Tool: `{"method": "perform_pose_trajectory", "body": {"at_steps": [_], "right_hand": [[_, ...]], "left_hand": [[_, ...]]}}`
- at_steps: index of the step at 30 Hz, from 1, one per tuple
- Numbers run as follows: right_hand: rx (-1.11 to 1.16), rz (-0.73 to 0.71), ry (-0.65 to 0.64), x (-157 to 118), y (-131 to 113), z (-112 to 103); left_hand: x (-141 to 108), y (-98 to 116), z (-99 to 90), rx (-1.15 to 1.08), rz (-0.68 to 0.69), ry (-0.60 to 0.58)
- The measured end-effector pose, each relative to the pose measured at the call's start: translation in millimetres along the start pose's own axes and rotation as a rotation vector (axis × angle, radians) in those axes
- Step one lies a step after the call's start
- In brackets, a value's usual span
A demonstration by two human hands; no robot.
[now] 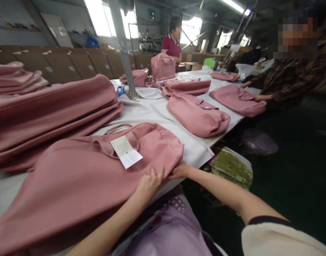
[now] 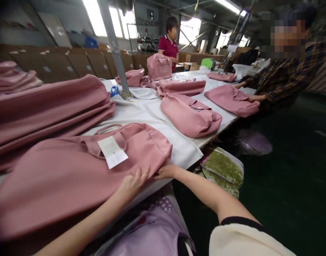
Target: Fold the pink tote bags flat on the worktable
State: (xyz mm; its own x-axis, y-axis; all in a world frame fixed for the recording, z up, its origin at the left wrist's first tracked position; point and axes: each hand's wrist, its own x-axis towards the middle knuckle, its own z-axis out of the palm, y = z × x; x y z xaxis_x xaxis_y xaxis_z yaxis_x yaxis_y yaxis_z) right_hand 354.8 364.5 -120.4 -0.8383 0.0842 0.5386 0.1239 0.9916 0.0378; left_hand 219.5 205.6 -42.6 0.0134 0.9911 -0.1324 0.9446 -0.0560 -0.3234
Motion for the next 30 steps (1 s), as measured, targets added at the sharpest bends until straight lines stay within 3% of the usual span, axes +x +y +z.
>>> {"method": "perform_pose_trajectory", "body": {"at_steps": [4, 9, 11, 13, 16, 20, 25, 28, 30], "right_hand": [[-0.047, -0.11, -0.056, -3.8, -1.1, -17.4], [-0.092, -0.162, 0.018, 2.9, -8.7, -79.3], [-0.14, -0.194, 0.013, 11.8, -10.1, -94.4], [-0.171, -0.228, -0.069, 21.4, -7.9, -95.1], [-0.175, -0.233, -0.145, 30.8, 0.9, -78.0], [-0.163, -0.251, -0.09, 31.4, 16.4, -61.8], [-0.094, -0.248, -0.103, 33.9, 26.7, -66.9], [-0.084, -0.246, -0.125, 38.8, 27.7, -70.2], [-0.13, -0.24, -0.152, 39.9, 26.8, -72.0]], "left_hand": [[1.0, -4.5, 11.3, -0.038, 0.029, 0.137], [-0.8, -13.2, 10.7, -0.113, 0.037, 0.229], [-2.6, -9.7, 5.2, -0.118, 0.038, 0.223], [-4.7, -6.8, 1.0, -0.118, 0.042, 0.211], [-13.3, -14.6, -1.0, -0.125, 0.061, 0.193], [-57.2, -58.8, -8.3, -0.132, 0.028, 0.175], [-148.7, -140.9, -18.9, 0.029, -0.246, 0.109], [-186.6, -170.4, -9.1, 0.06, -0.267, 0.077], [-198.9, -174.4, 6.2, 0.059, -0.268, 0.043]]}}
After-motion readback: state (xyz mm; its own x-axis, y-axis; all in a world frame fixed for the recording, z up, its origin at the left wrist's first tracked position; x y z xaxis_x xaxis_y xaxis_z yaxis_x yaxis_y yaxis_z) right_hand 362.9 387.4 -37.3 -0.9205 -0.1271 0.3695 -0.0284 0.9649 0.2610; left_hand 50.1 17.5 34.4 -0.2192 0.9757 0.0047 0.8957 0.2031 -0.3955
